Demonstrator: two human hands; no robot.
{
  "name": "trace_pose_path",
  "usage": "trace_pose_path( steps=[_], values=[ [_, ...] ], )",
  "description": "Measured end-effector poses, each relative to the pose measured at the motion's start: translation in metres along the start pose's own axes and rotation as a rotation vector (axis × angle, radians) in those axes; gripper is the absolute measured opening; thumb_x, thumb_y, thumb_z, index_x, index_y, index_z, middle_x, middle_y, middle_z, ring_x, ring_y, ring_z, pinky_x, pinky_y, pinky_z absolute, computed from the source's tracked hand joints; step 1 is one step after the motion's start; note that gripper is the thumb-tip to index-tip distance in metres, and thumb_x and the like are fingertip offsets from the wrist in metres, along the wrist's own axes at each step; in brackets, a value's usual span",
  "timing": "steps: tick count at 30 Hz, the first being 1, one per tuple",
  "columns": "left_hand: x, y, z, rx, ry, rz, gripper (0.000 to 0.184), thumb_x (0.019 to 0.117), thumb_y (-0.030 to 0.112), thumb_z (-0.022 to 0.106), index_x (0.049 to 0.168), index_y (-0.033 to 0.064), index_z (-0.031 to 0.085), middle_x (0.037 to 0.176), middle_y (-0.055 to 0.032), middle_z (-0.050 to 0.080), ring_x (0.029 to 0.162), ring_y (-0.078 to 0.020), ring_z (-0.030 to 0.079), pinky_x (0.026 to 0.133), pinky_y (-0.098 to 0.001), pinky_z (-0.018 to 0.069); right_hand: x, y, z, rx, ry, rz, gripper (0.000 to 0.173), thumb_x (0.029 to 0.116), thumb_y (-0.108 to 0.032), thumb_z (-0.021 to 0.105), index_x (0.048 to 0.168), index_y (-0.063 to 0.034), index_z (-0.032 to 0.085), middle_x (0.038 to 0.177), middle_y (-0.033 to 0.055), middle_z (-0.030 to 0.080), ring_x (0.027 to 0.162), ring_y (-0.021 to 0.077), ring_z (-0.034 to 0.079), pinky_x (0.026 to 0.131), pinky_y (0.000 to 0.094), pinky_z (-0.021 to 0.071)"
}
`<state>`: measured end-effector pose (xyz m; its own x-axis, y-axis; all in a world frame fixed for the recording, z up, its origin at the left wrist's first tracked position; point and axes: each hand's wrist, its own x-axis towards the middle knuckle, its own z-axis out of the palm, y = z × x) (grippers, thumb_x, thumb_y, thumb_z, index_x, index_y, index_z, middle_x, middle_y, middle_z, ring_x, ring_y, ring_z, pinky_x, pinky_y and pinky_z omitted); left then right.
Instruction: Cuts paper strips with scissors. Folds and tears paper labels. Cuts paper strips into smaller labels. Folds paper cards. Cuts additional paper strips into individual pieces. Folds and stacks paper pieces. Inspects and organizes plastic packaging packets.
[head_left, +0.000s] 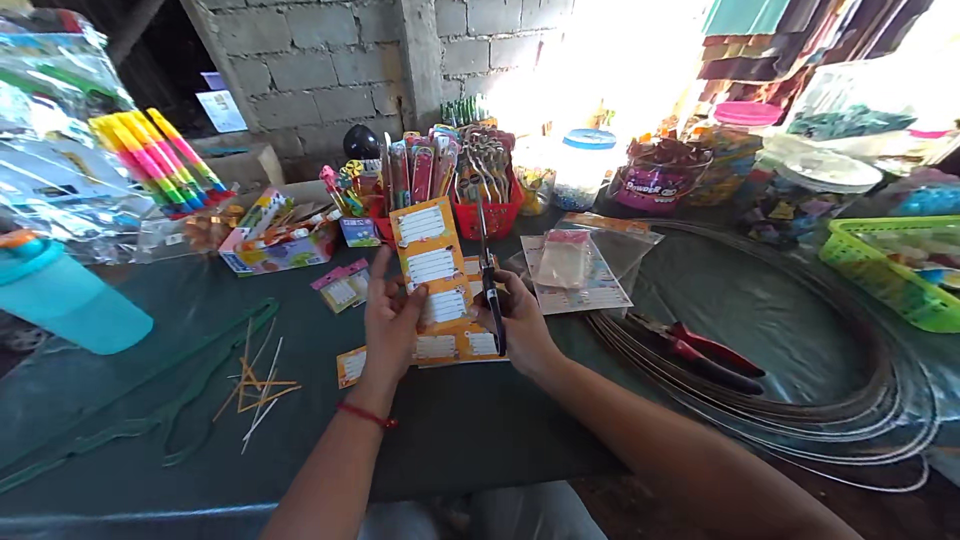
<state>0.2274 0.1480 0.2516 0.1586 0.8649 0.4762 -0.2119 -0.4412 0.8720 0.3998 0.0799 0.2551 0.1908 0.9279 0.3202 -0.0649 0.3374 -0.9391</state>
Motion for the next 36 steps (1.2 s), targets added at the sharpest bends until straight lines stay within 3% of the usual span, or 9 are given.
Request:
trace_pose_path(
  steps=[2,4,8,13,18,21,26,31,36],
  values=[
    [-0.002,-0.001,-0.002,0.034,-0.088,0.055,0.034,0.0956,0.001,0.062,0.129,0.0033,0.064,0.109,-0.0035,0.07,0.074,-0.0048,0.065,0.065,-0.0212,0.0562,0.0,-0.001,-0.002,-0.002,0.012,-0.05,0.046,0.0892,0.004,0.068,0.13,0.0026,0.048,0.091,0.0026,0.068,0.08,0.0043,0.067,0.077,0.0204,0.0565],
    [-0.004,0.0,-0.001,0.101,-0.158,0.095,0.024,0.0943,0.005,0.066,0.117,0.0016,0.071,0.108,-0.0021,0.072,0.074,-0.0018,0.065,0.068,-0.0195,0.0567,0.0,-0.002,-0.004,-0.013,0.025,-0.098,0.048,0.0889,0.004,0.068,0.132,0.0032,0.048,0.093,0.0025,0.068,0.08,0.0045,0.067,0.077,0.0204,0.0567],
    [-0.004,0.002,-0.002,0.103,-0.009,0.174,0.028,0.0932,0.0,0.066,0.121,-0.0003,0.069,0.106,-0.0031,0.071,0.075,-0.0033,0.067,0.07,-0.0217,0.0593,0.004,-0.007,-0.01,-0.053,-0.009,-0.142,0.048,0.0925,-0.002,0.067,0.135,0.0004,0.047,0.094,0.0018,0.069,0.083,0.0061,0.069,0.078,0.0218,0.0576],
    [0.007,0.011,-0.022,-0.079,0.187,0.26,0.048,0.0957,-0.005,0.06,0.142,0.005,0.054,0.122,0.0006,0.068,0.097,-0.0071,0.07,0.085,-0.0274,0.0602,0.005,-0.01,-0.018,-0.139,-0.294,-0.025,0.058,0.0986,-0.027,0.062,0.144,0.0015,0.04,0.096,-0.0017,0.066,0.084,0.0043,0.067,0.077,0.021,0.0573],
    [0.014,0.017,-0.027,-0.37,0.303,0.179,0.031,0.1003,-0.002,0.051,0.126,0.011,0.063,0.115,0.003,0.069,0.099,-0.0092,0.069,0.088,-0.0301,0.0594,-0.002,-0.007,-0.011,-0.244,-0.493,0.078,0.067,0.095,-0.039,0.066,0.143,0.0015,0.041,0.095,-0.0048,0.064,0.084,0.0019,0.065,0.079,0.0209,0.0565],
    [0.017,0.011,-0.028,-0.346,0.383,0.131,0.026,0.1003,-0.003,0.052,0.12,0.0106,0.063,0.108,0.003,0.069,0.094,-0.009,0.069,0.084,-0.0303,0.0598,-0.006,-0.013,-0.007,-0.26,-0.477,0.157,0.065,0.0953,-0.034,0.066,0.144,-0.0007,0.04,0.095,-0.0036,0.064,0.083,0.0025,0.065,0.078,0.02,0.0552],
    [0.015,0.01,-0.023,-0.277,0.363,0.142,0.033,0.0993,-0.005,0.052,0.13,0.0024,0.062,0.12,-0.0016,0.068,0.096,-0.0085,0.069,0.085,-0.0281,0.0589,-0.004,-0.022,-0.014,-0.205,-0.44,0.186,0.052,0.1007,-0.025,0.056,0.145,-0.0035,0.038,0.093,-0.0041,0.064,0.078,0.0031,0.064,0.071,0.0183,0.0544],
    [0.011,0.006,-0.019,-0.187,0.354,0.193,0.039,0.0943,-0.008,0.059,0.132,0.0006,0.061,0.122,-0.0039,0.068,0.098,-0.009,0.069,0.085,-0.0283,0.0597,-0.018,-0.002,-0.022,-0.147,-0.412,0.153,0.063,0.0957,-0.038,0.065,0.142,-0.0021,0.043,0.086,-0.0092,0.06,0.069,-0.0008,0.059,0.063,0.0156,0.0518],
    [0.008,0.007,-0.015,-0.103,0.356,0.231,0.041,0.0908,-0.009,0.064,0.13,0.0008,0.063,0.121,-0.0039,0.068,0.096,-0.0086,0.07,0.084,-0.0271,0.0602,-0.027,-0.005,-0.013,-0.215,-0.452,0.167,0.066,0.0945,-0.043,0.066,0.142,-0.0018,0.044,0.084,-0.0114,0.058,0.069,-0.0036,0.058,0.063,0.0134,0.0503]
  ],
)
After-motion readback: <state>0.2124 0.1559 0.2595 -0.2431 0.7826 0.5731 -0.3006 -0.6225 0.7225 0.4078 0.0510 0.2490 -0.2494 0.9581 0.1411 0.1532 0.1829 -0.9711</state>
